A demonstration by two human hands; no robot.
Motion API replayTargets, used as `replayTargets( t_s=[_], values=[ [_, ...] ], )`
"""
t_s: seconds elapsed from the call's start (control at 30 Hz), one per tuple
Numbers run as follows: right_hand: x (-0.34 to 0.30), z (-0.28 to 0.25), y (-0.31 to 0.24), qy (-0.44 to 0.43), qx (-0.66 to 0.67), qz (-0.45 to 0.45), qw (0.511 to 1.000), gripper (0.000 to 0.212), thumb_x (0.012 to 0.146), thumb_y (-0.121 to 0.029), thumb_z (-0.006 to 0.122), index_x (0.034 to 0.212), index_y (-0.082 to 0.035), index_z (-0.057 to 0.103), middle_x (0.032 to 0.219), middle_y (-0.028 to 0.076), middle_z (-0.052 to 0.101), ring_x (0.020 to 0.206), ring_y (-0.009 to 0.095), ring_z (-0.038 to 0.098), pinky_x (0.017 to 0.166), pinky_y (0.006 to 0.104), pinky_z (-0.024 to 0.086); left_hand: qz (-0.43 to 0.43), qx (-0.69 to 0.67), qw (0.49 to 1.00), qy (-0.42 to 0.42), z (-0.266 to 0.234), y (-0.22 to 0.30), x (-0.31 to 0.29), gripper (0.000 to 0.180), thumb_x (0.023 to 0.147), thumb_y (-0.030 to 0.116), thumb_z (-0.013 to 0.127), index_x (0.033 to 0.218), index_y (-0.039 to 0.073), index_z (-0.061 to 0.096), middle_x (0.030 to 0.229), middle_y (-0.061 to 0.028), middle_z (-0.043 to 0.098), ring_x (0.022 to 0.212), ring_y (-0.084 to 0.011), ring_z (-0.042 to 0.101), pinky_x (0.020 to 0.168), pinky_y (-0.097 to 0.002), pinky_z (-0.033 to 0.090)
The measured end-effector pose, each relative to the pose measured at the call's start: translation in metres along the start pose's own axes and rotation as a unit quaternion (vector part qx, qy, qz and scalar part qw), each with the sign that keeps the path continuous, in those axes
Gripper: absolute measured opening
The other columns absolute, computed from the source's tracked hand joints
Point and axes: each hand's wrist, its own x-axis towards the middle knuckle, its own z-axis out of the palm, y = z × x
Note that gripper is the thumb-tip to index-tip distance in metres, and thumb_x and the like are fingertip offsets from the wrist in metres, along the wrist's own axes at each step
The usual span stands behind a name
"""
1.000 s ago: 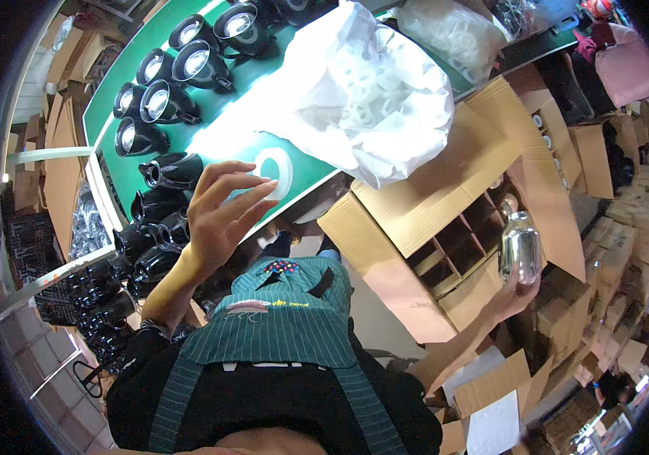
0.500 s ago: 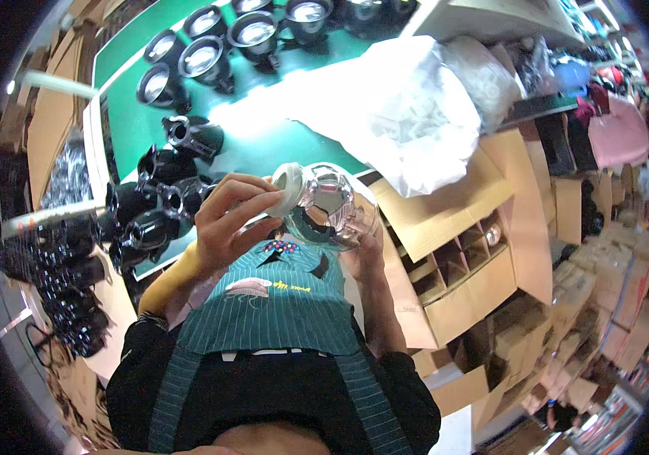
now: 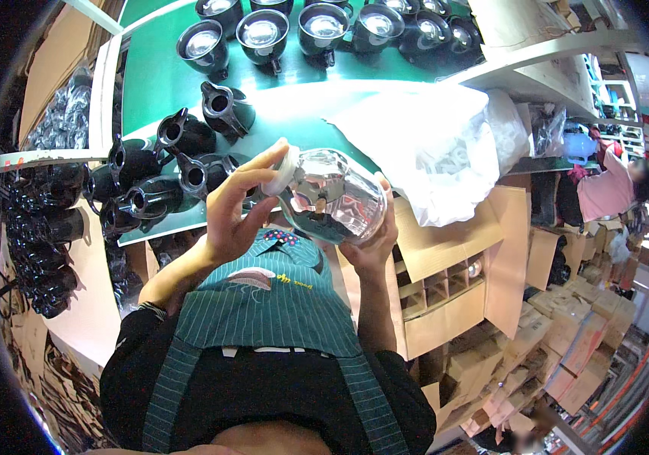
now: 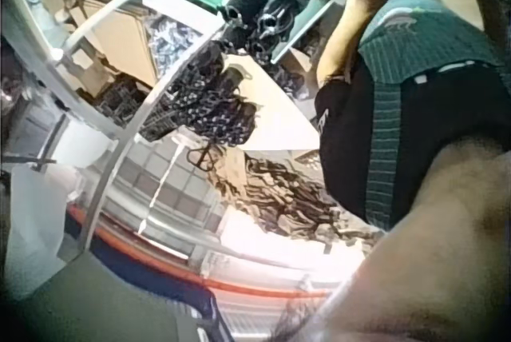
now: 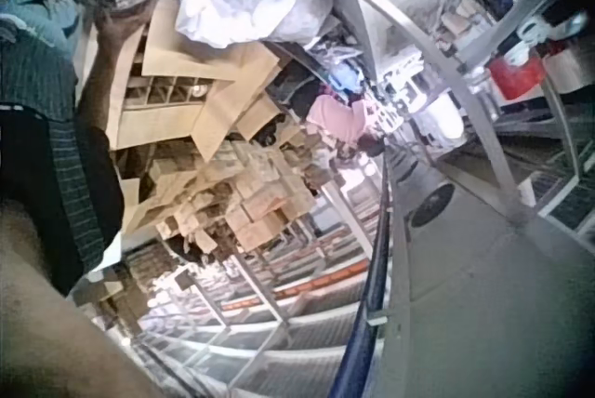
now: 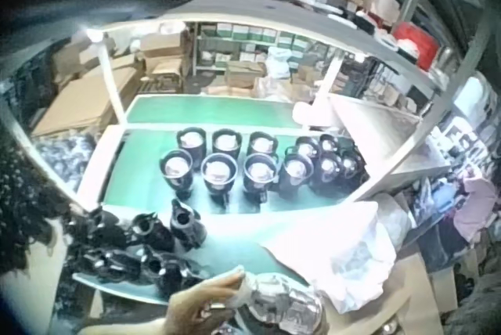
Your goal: The person assembles black kettles by inserting clear glass inner pots and white plastic rings into the kettle bodies. The person repeatedly picks up kettle bodies, glass pots, and rings from a green workbench and shelves, inserts the components, and places the assembled units back on the bench.
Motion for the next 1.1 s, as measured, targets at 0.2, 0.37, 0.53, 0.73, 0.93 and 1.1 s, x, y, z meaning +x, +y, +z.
replayTargets(
  t_s=[0.2,0.37,0.53,0.73,0.93,1.1],
  values=[
    [0.002,-0.016,0.033,-0.037,0.155,0.081,0.984,0.090,0.080,-0.029,0.085,0.149,0.003,0.036,0.141,0.018,0.053,0.128,0.028,0.060,0.105,0.0422,0.055,-0.009,-0.015,1.000,0.013,0.004,0.004,0.004,0.070,0.082,0.002,0.081,0.144,-0.001,0.048,0.161,-0.0266,0.037,0.150,-0.0398,0.038,0.119,-0.0483,0.038],
    [0.000,-0.016,0.042,-0.021,0.189,0.184,0.964,0.085,0.086,-0.039,0.073,0.154,-0.008,0.035,0.148,0.016,0.049,0.135,0.030,0.053,0.114,0.0486,0.047,0.018,0.123,0.989,-0.077,0.009,0.007,0.016,0.087,0.082,0.016,0.083,0.155,0.000,0.040,0.163,-0.0252,0.033,0.152,-0.0402,0.034,0.124,-0.0521,0.030],
    [0.000,-0.019,0.049,-0.006,0.304,0.235,0.923,0.083,0.081,-0.042,0.069,0.150,-0.005,0.041,0.143,0.018,0.053,0.128,0.034,0.058,0.102,0.0506,0.057,0.045,0.253,0.964,-0.067,0.007,0.008,0.018,0.084,0.083,0.023,0.082,0.155,0.003,0.043,0.163,-0.0218,0.037,0.153,-0.0411,0.031,0.124,-0.0548,0.028],
    [0.003,-0.033,0.061,-0.041,0.383,0.236,0.892,0.087,0.085,-0.055,0.062,0.155,-0.009,0.039,0.151,0.018,0.048,0.132,0.037,0.055,0.103,0.0524,0.055,0.011,0.182,0.983,-0.014,0.002,-0.007,0.022,0.077,0.084,0.023,0.081,0.151,0.004,0.048,0.156,-0.0206,0.046,0.147,-0.0392,0.041,0.121,-0.0521,0.033],
    [0.013,-0.051,0.067,-0.098,0.488,0.233,0.836,0.089,0.084,-0.063,0.063,0.154,-0.011,0.041,0.151,0.014,0.049,0.135,0.032,0.054,0.112,0.0535,0.048,-0.195,0.441,0.820,-0.310,-0.032,-0.090,-0.074,0.094,0.072,0.029,0.089,0.152,0.008,0.045,0.155,-0.0207,0.045,0.146,-0.0414,0.039,0.125,-0.0563,0.024],
    [0.015,-0.045,0.052,-0.118,0.425,0.233,0.867,0.087,0.085,-0.064,0.063,0.153,-0.014,0.044,0.150,0.013,0.049,0.139,0.030,0.049,0.116,0.0548,0.043,-0.172,0.527,0.767,-0.322,-0.022,-0.123,-0.081,0.108,0.058,0.029,0.095,0.153,0.021,0.045,0.146,-0.0166,0.049,0.134,-0.0365,0.047,0.122,-0.0561,0.027]
  ],
)
